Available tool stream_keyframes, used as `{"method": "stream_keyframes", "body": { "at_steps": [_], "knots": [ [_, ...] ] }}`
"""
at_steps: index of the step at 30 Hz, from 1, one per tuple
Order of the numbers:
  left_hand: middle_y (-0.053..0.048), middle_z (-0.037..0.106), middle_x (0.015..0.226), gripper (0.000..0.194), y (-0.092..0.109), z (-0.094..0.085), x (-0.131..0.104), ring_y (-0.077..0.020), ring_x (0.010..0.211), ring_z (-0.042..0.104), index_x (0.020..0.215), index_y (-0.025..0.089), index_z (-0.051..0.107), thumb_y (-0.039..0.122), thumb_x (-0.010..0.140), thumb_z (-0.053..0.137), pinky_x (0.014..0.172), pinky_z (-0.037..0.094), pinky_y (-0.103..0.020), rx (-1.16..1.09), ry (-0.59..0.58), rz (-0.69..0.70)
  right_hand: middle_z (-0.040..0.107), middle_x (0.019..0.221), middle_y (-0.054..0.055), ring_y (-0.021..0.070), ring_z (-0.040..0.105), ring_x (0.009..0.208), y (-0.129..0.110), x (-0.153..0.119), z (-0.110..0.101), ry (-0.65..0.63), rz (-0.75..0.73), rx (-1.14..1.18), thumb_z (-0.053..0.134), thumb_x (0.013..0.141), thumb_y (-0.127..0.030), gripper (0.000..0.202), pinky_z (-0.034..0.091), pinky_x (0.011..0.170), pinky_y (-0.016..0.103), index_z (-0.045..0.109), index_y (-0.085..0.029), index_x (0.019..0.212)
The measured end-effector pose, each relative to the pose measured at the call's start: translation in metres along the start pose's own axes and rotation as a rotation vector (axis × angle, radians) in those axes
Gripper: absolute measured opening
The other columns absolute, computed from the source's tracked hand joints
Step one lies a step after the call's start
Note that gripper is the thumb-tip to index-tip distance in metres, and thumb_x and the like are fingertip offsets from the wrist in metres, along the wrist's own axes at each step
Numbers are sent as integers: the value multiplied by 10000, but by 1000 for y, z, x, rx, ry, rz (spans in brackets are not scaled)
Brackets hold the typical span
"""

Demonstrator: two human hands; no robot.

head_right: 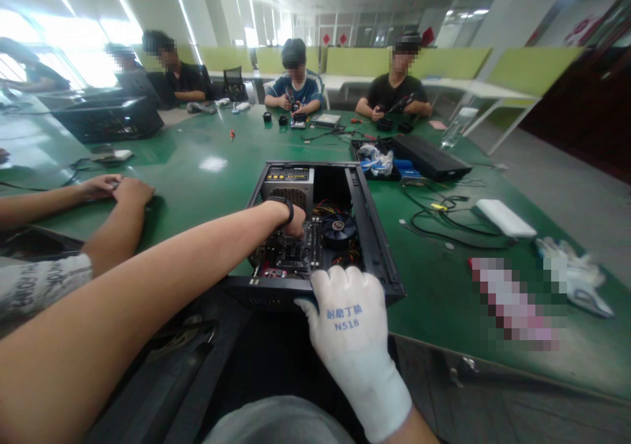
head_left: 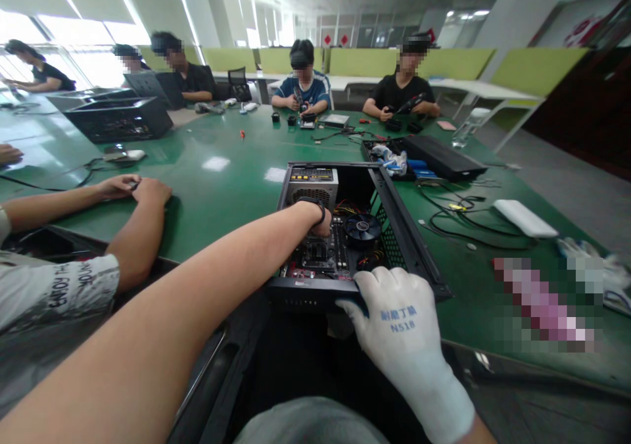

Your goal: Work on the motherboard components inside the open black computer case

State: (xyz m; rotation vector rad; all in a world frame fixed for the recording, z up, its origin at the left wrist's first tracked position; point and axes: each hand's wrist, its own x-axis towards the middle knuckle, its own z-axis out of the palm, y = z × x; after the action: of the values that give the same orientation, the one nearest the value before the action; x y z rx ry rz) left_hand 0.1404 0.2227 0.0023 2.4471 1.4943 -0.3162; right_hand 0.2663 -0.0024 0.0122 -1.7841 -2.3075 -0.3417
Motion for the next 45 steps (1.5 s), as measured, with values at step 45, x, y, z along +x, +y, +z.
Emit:
{"method": "stream_keyframes", "body": {
  "at_steps": [45],
  "knots": [
    [51,469,676,59,-62,19,-108,-139,628,460,906,215,427,237,851,430,617,357,-287,-839,614,-43,580,1252,93,217,582,1089,77,320,85,-96,80,-146,571,912,-439,420,493,925,455,569,-176,1239]
  ]
}}
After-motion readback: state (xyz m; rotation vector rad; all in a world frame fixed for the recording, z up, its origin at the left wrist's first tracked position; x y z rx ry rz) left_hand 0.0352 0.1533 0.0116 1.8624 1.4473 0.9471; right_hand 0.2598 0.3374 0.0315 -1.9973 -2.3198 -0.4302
